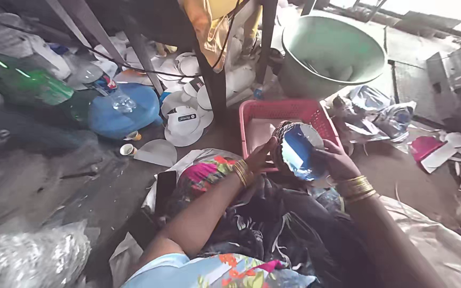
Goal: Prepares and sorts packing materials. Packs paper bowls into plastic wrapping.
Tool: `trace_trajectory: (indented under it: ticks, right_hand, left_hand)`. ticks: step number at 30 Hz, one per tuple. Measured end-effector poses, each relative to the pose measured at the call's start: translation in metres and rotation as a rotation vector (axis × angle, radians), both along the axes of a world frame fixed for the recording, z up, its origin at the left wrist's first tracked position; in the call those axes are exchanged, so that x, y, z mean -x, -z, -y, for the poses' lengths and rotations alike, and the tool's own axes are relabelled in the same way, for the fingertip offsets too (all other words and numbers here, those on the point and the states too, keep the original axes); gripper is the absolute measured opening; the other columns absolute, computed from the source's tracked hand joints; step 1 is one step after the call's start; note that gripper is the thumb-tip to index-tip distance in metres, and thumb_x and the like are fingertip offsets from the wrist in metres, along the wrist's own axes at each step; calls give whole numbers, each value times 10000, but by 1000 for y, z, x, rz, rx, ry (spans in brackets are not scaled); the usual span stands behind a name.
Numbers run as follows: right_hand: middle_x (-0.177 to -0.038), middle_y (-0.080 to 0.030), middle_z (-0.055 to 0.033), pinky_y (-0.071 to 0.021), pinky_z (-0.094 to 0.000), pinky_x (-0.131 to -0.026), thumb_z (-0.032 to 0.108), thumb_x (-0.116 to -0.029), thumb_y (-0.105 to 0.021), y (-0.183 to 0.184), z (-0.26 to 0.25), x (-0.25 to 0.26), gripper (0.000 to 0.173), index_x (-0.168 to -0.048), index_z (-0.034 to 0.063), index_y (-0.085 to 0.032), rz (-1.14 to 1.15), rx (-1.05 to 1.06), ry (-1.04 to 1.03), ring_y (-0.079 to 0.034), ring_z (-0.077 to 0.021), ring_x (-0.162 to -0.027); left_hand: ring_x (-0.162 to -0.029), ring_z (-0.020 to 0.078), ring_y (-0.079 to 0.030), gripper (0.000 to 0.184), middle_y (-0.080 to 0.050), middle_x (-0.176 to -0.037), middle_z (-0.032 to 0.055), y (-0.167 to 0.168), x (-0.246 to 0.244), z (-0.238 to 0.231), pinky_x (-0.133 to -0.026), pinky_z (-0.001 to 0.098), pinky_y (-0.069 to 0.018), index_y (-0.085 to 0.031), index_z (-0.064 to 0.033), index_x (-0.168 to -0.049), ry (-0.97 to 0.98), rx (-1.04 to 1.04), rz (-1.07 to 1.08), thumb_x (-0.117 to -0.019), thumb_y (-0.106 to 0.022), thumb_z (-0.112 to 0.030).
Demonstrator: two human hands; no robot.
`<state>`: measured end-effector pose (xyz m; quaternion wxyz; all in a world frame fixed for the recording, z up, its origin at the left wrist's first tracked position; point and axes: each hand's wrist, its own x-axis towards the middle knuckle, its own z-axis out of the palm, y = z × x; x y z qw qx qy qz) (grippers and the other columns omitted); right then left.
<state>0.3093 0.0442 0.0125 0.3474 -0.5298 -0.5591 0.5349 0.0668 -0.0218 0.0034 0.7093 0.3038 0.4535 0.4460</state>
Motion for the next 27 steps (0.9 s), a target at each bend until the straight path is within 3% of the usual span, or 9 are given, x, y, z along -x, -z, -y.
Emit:
trace_trajectory:
  ticks: [2,6,8,12,14,16,19,23,27]
  right_hand:
    - [-1012,-642,-15,-545,-206,-813,25,-1002,-514,9,24,4,227,-1224,-14,-543,36,-30,-18,-634,-3,-891]
    - [-1024,-648,-12,-545,-227,-832,49,-993,-482,9,49,0,204,-1179,20,-561,37,-55,19,-635,-16,-919]
    - [-1001,-642,10,-541,-214,-820,53,-986,-473,0,56,-7,226,-1187,12,-568,13,-119,80,-626,1,-896]
    - [-904,-602,33,-546,-220,-758,84,-1034,-457,-10,59,-33,176,-1162,0,-544,-23,-251,452,-611,3,-804]
    - [-1012,-584,-75,-516,-239,-816,81,-1039,-457,-14,58,-46,277,-1262,-74,-509,115,-289,635,-587,-43,-883]
    - [-1231,-598,-246,-475,-297,-952,69,-1039,-436,-18,61,-55,416,-1407,-126,-447,289,-267,689,-591,-152,-1066]
    - [-1239,-603,-281,-483,-335,-956,73,-1051,-431,-6,65,-50,411,-1409,-129,-445,351,-234,523,-604,-186,-1079]
    - [-1072,-657,-143,-526,-307,-857,182,-1085,-454,20,66,-16,369,-1342,-73,-524,237,-214,160,-625,-87,-921]
    - [-1174,-665,-204,-463,-423,-1026,305,-1128,-312,27,70,12,480,-1345,-37,-570,220,-104,96,-625,-197,-1115]
  left_hand:
    - [-992,143,-664,521,-661,-1145,115,8,-14,14,-870,336,-565,-514,-13,-1371,-109,0,155,-1125,-287,-411]
    - [-897,96,-664,326,-672,-984,56,8,-15,28,-821,289,-570,-566,-34,-1245,-221,4,236,-1114,-373,-262]
    - [-928,164,-659,313,-667,-1034,112,14,-11,28,-836,351,-563,-575,-8,-1258,-307,54,161,-1100,-421,-230]
    - [-1281,334,-546,463,-574,-1353,297,24,3,24,-1097,489,-421,-555,106,-1348,-368,13,-305,-1128,-372,-258]
    - [-1300,360,-527,492,-572,-1355,310,22,6,20,-1104,528,-392,-589,114,-1304,-411,1,-405,-1129,-359,-284]
    - [-1252,323,-554,477,-581,-1338,268,21,4,20,-1060,505,-445,-579,69,-1326,-442,21,-327,-1123,-367,-308]
    - [-1256,304,-548,449,-567,-1365,250,20,-1,23,-1056,485,-453,-541,45,-1379,-367,1,-287,-1124,-374,-285]
    - [-1347,328,-510,410,-557,-1400,302,20,-15,30,-1154,465,-363,-546,125,-1360,-197,-153,-456,-1117,-361,-149]
    - [-1310,304,-554,379,-592,-1362,299,38,-21,28,-1141,421,-393,-565,145,-1331,-231,-245,-555,-1104,-382,-98]
